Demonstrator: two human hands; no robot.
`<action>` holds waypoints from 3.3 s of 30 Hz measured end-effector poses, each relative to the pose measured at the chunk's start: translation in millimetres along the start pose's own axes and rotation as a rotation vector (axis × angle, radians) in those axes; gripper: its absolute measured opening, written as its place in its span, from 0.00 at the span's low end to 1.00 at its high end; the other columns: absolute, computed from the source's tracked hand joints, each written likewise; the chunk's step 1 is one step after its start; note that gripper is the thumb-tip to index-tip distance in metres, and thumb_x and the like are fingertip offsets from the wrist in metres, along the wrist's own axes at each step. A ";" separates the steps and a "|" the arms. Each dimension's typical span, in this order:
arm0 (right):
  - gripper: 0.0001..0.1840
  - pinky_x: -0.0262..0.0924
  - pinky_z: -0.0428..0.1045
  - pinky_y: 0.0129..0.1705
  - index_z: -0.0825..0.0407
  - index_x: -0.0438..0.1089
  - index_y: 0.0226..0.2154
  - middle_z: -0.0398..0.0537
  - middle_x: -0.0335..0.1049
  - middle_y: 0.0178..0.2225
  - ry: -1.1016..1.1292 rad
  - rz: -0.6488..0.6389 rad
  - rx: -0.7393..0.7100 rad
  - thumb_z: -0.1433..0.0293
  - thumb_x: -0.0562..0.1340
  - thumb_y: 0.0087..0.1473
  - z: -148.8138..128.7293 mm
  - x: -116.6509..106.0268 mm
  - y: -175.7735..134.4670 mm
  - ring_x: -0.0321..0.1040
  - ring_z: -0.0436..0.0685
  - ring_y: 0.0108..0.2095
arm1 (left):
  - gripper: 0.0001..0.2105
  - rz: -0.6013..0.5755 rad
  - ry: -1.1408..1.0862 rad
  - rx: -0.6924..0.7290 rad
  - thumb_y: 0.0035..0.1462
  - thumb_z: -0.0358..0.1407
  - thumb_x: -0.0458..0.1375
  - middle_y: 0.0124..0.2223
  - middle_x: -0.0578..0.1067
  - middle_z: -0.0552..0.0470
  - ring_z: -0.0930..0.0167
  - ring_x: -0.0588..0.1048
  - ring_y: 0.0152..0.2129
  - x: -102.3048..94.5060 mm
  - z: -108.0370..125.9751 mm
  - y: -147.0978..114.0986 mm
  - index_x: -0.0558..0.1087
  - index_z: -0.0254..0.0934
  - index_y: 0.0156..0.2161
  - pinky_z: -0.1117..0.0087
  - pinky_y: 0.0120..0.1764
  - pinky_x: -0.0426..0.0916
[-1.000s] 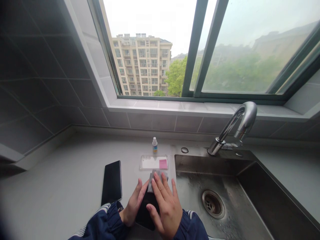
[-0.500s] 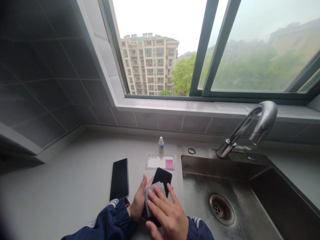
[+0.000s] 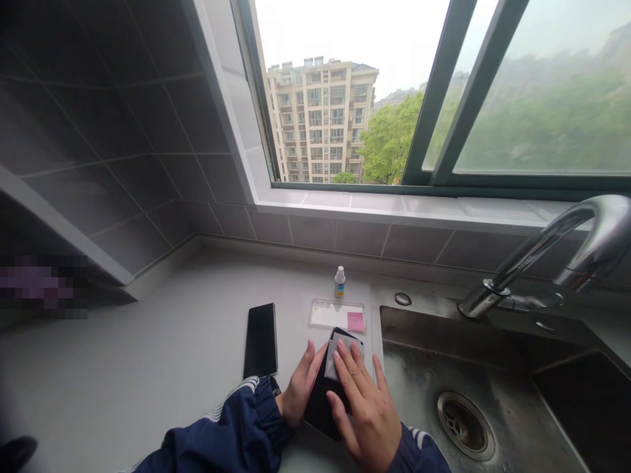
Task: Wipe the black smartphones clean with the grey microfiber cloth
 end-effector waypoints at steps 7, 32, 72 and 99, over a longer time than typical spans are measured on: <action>0.31 0.37 0.65 0.68 0.56 0.54 0.64 0.54 0.56 0.64 0.095 -0.013 -0.103 0.70 0.58 0.59 -11.1 -7.8 -0.1 0.48 0.66 0.67 | 0.32 0.090 -0.003 0.013 0.62 0.56 0.47 0.52 0.75 0.37 0.56 0.70 0.54 4.7 4.3 0.7 0.69 0.30 0.57 0.57 0.59 0.57; 0.27 0.38 0.67 0.67 0.56 0.60 0.61 0.55 0.58 0.63 0.214 -0.026 -0.042 0.68 0.56 0.61 -7.3 -8.6 5.2 0.47 0.65 0.67 | 0.30 0.134 -0.005 -0.107 0.63 0.52 0.49 0.52 0.76 0.37 0.56 0.69 0.56 0.3 -1.1 -1.2 0.70 0.26 0.56 0.57 0.62 0.55; 0.20 0.30 0.68 0.69 0.52 0.69 0.52 0.49 0.71 0.54 0.388 -0.053 -0.139 0.63 0.55 0.60 -24.4 -22.1 8.4 0.55 0.63 0.64 | 0.34 0.269 -0.058 -0.137 0.61 0.58 0.46 0.47 0.77 0.37 0.60 0.77 0.42 -2.8 5.6 -5.4 0.66 0.30 0.59 0.57 0.51 0.67; 0.19 0.35 0.67 0.68 0.54 0.69 0.50 0.51 0.73 0.53 0.488 -0.038 -0.180 0.64 0.57 0.59 -31.4 -25.4 7.8 0.53 0.65 0.65 | 0.36 0.208 -0.077 -0.176 0.62 0.58 0.42 0.47 0.77 0.34 0.60 0.78 0.36 -2.6 9.9 -2.8 0.67 0.28 0.57 0.59 0.44 0.70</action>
Point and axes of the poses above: each hand's wrist, its own y-axis towards the middle knuckle, its own x-axis out of the palm, z = x × y, the point moved 5 cm from there along y, towards the middle knuckle
